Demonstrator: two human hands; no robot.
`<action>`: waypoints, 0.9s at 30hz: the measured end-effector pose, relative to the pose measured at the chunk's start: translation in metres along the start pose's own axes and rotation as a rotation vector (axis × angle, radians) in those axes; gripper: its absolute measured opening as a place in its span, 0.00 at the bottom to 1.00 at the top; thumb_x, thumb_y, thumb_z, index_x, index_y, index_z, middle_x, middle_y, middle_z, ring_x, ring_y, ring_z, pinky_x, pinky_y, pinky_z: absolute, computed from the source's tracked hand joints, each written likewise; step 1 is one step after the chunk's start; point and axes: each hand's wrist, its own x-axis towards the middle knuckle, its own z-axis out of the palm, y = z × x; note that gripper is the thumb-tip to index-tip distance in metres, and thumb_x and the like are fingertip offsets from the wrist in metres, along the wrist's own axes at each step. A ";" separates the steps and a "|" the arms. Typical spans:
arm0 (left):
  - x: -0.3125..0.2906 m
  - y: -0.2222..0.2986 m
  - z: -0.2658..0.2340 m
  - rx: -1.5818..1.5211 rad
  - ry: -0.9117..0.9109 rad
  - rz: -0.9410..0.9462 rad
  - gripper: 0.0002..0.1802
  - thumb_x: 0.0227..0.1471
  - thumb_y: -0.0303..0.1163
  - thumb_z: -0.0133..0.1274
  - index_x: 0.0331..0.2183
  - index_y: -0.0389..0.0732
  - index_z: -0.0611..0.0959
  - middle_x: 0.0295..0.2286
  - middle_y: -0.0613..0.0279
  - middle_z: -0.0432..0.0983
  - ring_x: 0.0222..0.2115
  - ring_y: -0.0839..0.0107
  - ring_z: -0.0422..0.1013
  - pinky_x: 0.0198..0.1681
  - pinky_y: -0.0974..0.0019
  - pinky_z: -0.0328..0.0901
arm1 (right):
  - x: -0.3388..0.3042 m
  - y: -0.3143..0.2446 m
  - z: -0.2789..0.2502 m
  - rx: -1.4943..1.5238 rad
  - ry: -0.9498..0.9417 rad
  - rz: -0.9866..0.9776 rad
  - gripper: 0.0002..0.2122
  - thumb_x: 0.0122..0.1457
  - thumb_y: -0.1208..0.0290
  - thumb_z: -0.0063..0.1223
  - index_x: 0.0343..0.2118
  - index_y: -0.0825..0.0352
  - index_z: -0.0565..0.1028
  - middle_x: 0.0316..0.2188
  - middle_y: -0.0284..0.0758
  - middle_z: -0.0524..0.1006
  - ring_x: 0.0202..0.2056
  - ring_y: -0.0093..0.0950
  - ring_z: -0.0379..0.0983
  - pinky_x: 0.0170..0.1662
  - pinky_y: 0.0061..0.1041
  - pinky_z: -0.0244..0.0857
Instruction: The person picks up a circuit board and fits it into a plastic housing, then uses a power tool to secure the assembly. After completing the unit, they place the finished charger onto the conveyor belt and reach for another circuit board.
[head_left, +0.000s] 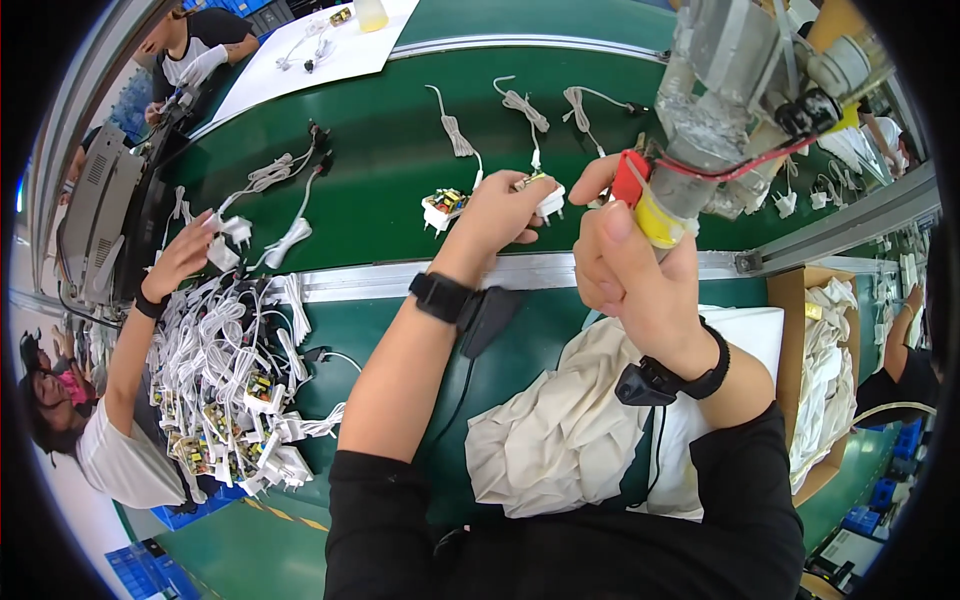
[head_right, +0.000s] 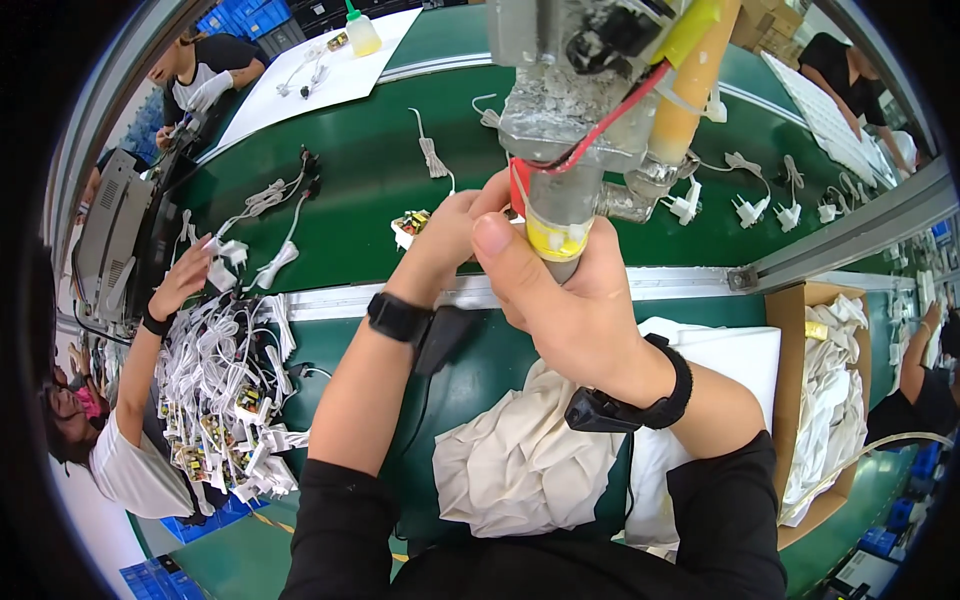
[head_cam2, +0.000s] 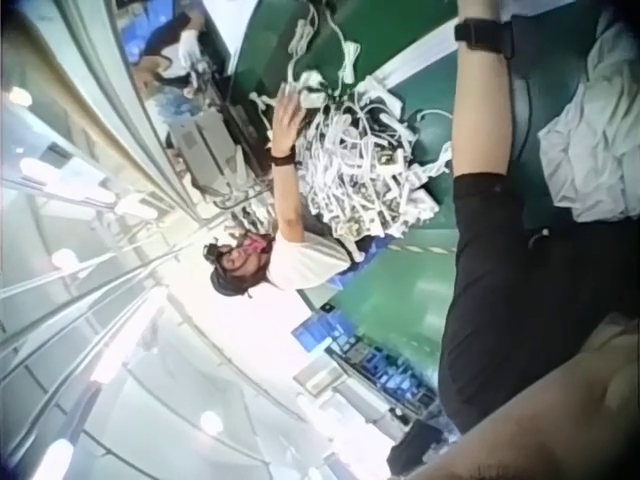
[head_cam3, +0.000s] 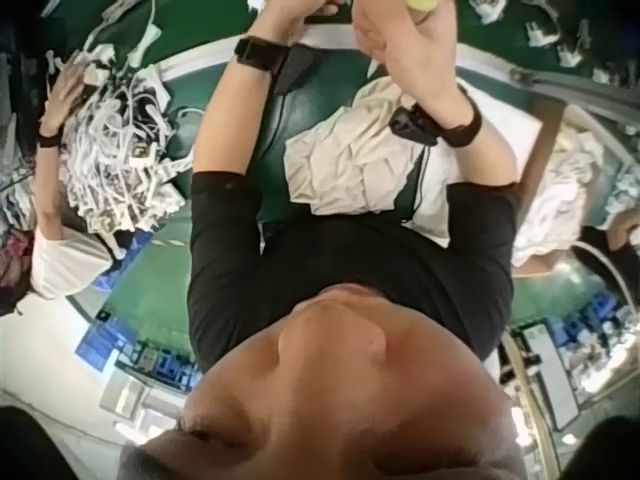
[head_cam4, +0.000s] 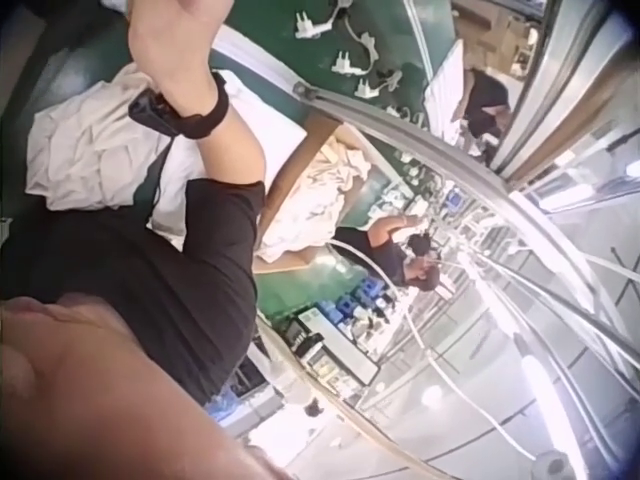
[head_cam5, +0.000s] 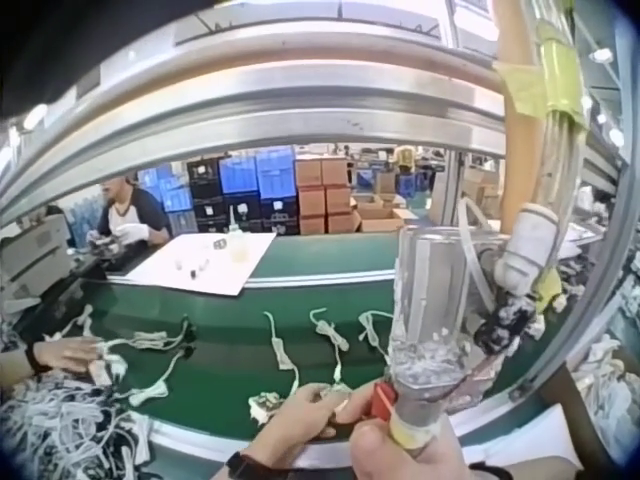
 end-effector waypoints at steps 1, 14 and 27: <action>-0.007 0.001 0.003 0.003 -0.005 0.002 0.14 0.52 0.37 0.48 0.33 0.35 0.72 0.33 0.58 0.74 0.29 0.72 0.72 0.24 0.72 0.68 | -0.001 0.001 -0.001 -0.002 0.021 -0.006 0.15 0.61 0.60 0.41 0.39 0.68 0.61 0.11 0.23 0.56 0.11 0.11 0.48 0.14 0.14 0.43; -0.119 -0.043 0.047 -0.729 -0.316 -0.082 0.20 0.55 0.25 0.41 0.50 0.40 0.61 0.45 0.56 0.68 0.43 0.71 0.68 0.32 0.73 0.70 | 0.007 0.012 -0.002 -0.064 0.082 -0.065 0.13 0.62 0.60 0.39 0.39 0.67 0.62 0.11 0.23 0.56 0.11 0.11 0.48 0.13 0.14 0.42; -0.122 -0.036 0.038 -0.677 -0.406 -0.035 0.23 0.54 0.20 0.41 0.51 0.40 0.60 0.47 0.55 0.65 0.47 0.68 0.65 0.41 0.65 0.71 | 0.017 0.022 0.005 -0.017 0.073 -0.101 0.16 0.59 0.55 0.44 0.35 0.66 0.61 0.10 0.23 0.56 0.11 0.11 0.48 0.13 0.14 0.41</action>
